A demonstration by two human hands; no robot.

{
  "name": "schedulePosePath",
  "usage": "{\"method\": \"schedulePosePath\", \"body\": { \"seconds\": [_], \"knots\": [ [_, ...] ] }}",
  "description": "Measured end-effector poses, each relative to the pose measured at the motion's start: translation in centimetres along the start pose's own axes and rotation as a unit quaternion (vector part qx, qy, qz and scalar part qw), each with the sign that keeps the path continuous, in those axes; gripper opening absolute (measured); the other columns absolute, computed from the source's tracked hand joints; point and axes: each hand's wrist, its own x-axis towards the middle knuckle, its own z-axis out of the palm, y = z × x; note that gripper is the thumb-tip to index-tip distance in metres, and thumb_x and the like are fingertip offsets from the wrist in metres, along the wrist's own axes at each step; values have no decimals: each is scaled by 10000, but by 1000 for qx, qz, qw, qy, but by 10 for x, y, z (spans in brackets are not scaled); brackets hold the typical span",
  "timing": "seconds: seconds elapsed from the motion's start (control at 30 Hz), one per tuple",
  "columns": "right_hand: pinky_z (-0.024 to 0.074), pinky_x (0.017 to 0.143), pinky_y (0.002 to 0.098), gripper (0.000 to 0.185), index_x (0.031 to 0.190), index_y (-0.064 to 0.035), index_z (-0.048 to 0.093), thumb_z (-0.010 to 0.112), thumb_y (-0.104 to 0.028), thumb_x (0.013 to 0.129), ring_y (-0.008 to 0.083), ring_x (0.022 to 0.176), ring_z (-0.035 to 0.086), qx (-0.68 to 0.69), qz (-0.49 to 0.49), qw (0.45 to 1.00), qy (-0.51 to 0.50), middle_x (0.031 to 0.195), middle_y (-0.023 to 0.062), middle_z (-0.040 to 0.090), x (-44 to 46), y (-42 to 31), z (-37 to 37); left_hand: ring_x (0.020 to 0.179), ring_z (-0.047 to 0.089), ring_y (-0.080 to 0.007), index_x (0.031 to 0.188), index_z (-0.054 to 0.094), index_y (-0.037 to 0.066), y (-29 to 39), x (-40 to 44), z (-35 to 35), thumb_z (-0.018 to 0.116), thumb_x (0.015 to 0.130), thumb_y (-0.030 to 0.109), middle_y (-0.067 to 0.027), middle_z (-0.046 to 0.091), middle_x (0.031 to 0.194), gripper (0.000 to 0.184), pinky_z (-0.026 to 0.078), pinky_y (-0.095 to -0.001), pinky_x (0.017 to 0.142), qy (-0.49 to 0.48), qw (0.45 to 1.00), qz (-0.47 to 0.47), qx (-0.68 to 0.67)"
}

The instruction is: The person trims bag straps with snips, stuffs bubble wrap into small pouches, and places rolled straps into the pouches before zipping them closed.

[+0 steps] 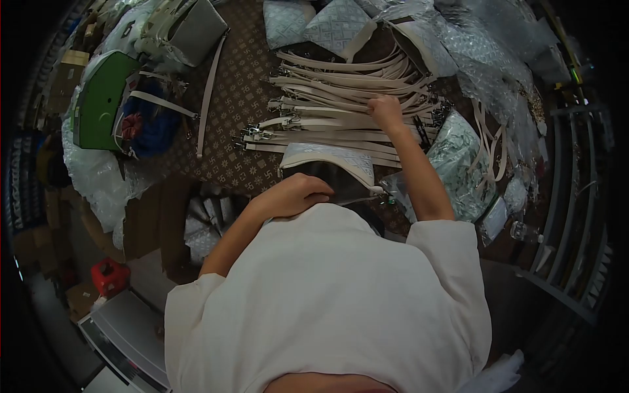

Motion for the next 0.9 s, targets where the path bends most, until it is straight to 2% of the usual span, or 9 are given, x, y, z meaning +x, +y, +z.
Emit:
{"method": "schedulePosePath", "body": {
  "seconds": [0.17, 0.23, 0.27, 0.33, 0.43, 0.5, 0.73, 0.8, 0.9],
  "knots": [
    [451, 593, 363, 71, 764, -42, 639, 619, -86, 711, 261, 685, 592, 234, -68, 970, 19, 710, 106, 608, -6, -30, -65, 836, 610, -188, 997, 603, 3, 12, 12, -30, 551, 818, 32, -100, 632, 926, 189, 481, -283, 727, 202, 975, 83, -24],
    [410, 506, 279, 85, 813, -19, 618, 607, -83, 759, 223, 568, 546, 357, -223, 907, -18, 679, 92, 588, -12, -66, -108, 803, 605, -192, 1005, 574, -13, 27, 33, -36, 550, 818, 28, -116, 620, 810, 193, 468, -287, 716, 405, 886, 177, 139],
    [410, 506, 279, 85, 813, -19, 618, 607, -83, 759, 223, 568, 546, 358, -224, 906, -19, 679, 92, 588, -17, -78, -133, 803, 605, -192, 1005, 574, -13, 31, 34, -43, 550, 818, 28, -116, 620, 810, 193, 468, -287, 716, 406, 886, 175, 139],
    [363, 485, 247, 110, 773, 10, 594, 600, -99, 790, 135, 528, 482, 357, -250, 900, -25, 615, 50, 544, -24, -92, -176, 698, 583, -151, 1013, 574, -10, 39, 34, -54, 502, 861, 58, -67, 609, 778, 182, 459, -242, 622, 146, 985, 60, -66],
    [303, 452, 225, 125, 757, -2, 619, 611, -118, 805, 56, 506, 404, 475, -140, 869, 13, 568, -14, 499, -33, -55, -202, 577, 510, -90, 967, 579, -24, 42, 12, -74, 474, 886, 85, -43, 562, 675, 172, 402, -211, 516, 31, 993, 5, -118],
    [245, 455, 196, 167, 726, -7, 614, 601, -141, 824, 6, 531, 364, 554, -42, 830, 51, 575, -65, 457, -47, -32, -199, 544, 475, -69, 949, 579, -28, 49, -11, -83, 470, 890, 93, -30, 542, 644, 173, 371, -200, 489, 25, 981, 4, -192],
    [230, 466, 189, 189, 718, -2, 594, 601, -160, 821, 10, 522, 350, 564, -8, 824, 50, 579, -69, 438, -67, -29, -187, 476, 392, -27, 985, 591, -15, 67, -40, -73, 460, 899, 114, -7, 521, 595, 203, 313, -172, 422, 26, 949, -4, -314],
    [298, 546, 196, 172, 758, 22, 589, 590, -143, 808, 54, 637, 439, 556, 7, 831, 12, 727, 8, 542, -70, -25, -187, 475, 382, -24, 1003, 590, -13, 70, -43, -72, 462, 896, 117, -3, 518, 596, 212, 305, -168, 419, 27, 947, -5, -320],
    [236, 463, 185, 176, 723, 4, 594, 605, -148, 811, 10, 524, 355, 572, -34, 818, 49, 587, -59, 450, -68, -32, -187, 473, 372, -21, 1021, 589, -13, 71, -45, -71, 467, 888, 121, 6, 511, 597, 224, 293, -163, 415, 23, 942, 2, -334]
  ]
}}
